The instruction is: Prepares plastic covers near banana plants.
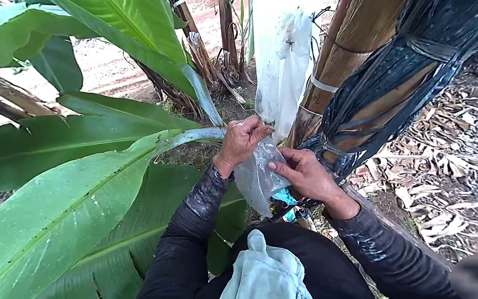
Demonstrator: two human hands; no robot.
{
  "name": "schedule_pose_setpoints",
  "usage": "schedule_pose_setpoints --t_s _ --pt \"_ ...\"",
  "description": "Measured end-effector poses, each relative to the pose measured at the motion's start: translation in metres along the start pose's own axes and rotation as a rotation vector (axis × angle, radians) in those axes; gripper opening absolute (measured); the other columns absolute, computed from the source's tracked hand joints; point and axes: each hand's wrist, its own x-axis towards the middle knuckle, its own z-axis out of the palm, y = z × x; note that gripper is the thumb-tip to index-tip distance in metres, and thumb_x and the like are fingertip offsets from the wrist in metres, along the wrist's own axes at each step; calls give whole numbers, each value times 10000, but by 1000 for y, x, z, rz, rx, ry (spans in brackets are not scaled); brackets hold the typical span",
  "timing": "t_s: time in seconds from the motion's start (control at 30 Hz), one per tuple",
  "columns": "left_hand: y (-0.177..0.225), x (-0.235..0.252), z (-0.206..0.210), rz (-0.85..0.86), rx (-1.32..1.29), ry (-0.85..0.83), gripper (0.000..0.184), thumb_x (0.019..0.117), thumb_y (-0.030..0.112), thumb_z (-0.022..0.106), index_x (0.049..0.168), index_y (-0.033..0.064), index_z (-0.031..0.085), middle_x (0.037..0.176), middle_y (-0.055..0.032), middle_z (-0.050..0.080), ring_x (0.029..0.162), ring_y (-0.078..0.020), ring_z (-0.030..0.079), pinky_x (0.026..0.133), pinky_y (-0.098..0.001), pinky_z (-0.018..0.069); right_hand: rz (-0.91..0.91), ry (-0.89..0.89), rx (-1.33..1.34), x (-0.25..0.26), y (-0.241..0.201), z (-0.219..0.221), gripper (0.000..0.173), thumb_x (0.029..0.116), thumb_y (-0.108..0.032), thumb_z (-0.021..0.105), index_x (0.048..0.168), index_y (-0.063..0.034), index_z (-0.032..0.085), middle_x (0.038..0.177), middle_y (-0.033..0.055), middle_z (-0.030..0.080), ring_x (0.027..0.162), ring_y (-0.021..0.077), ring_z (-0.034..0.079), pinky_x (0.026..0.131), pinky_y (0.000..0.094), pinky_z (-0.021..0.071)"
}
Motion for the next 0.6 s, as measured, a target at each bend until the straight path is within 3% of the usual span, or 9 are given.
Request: schedule_pose_setpoints --t_s 0.07,0.1,0.13,0.2,0.23,0.3,0.37,0.43,0.6 --pt "6 4 -1 22 81 -6 403 1022 343 629 790 14 637 676 -58 598 598 -111 563 567 -286 477 11 48 -55 5 0 -1 180 1003 -263 649 993 -121 760 760 -26 695 657 59 642 625 275 559" --pt "11 4 -2 31 165 15 402 1009 377 643 868 1 665 753 -85 640 665 -143 612 617 -310 525 27 71 -40 7 0 -1 160 996 -238 666 951 -119 764 736 -22 695 636 61 638 612 274 552" --pt "21 3 -5 32 283 35 434 1001 418 644 1006 -14 683 898 -126 679 804 -197 665 731 -357 575 50 102 -2 9 1 -1 150 983 -223 689 910 -114 762 712 -16 696 617 64 636 601 274 548" --pt "49 -3 -10 40 423 112 465 1000 384 654 1235 -17 654 1201 -187 643 1153 -301 622 1003 -452 520 87 180 99 12 5 -2 113 941 -193 743 888 -99 777 713 -4 721 618 65 659 619 271 574" --pt "58 -9 -8 99 419 218 378 985 290 675 1200 -21 672 1164 -186 641 1135 -309 608 991 -456 509 99 220 154 12 8 -2 94 920 -175 768 887 -88 783 721 5 731 623 69 669 631 271 585" --pt "71 -25 1 167 363 358 164 959 145 668 1021 -5 693 962 -124 658 941 -229 638 849 -380 549 99 291 246 12 13 0 71 885 -142 798 866 -75 783 717 21 728 611 80 657 625 272 577" --pt "78 -42 11 31 276 292 124 954 108 678 938 -11 709 832 -74 680 755 -132 660 688 -288 591 76 337 299 11 13 1 71 856 -122 822 841 -71 776 708 31 722 600 87 647 610 271 571" --pt "76 -53 19 -150 229 200 139 967 132 688 960 -3 720 822 -51 683 686 -90 646 621 -251 584 42 367 304 10 12 3 84 835 -115 838 832 -73 765 700 31 715 596 93 641 599 270 564" --pt "68 -56 22 -405 25 164 177 989 195 684 1064 43 736 899 -31 716 680 -77 651 626 -259 588 -79 426 144 8 3 16 162 792 -109 852 891 -79 728 720 -15 692 604 56 634 573 229 557"
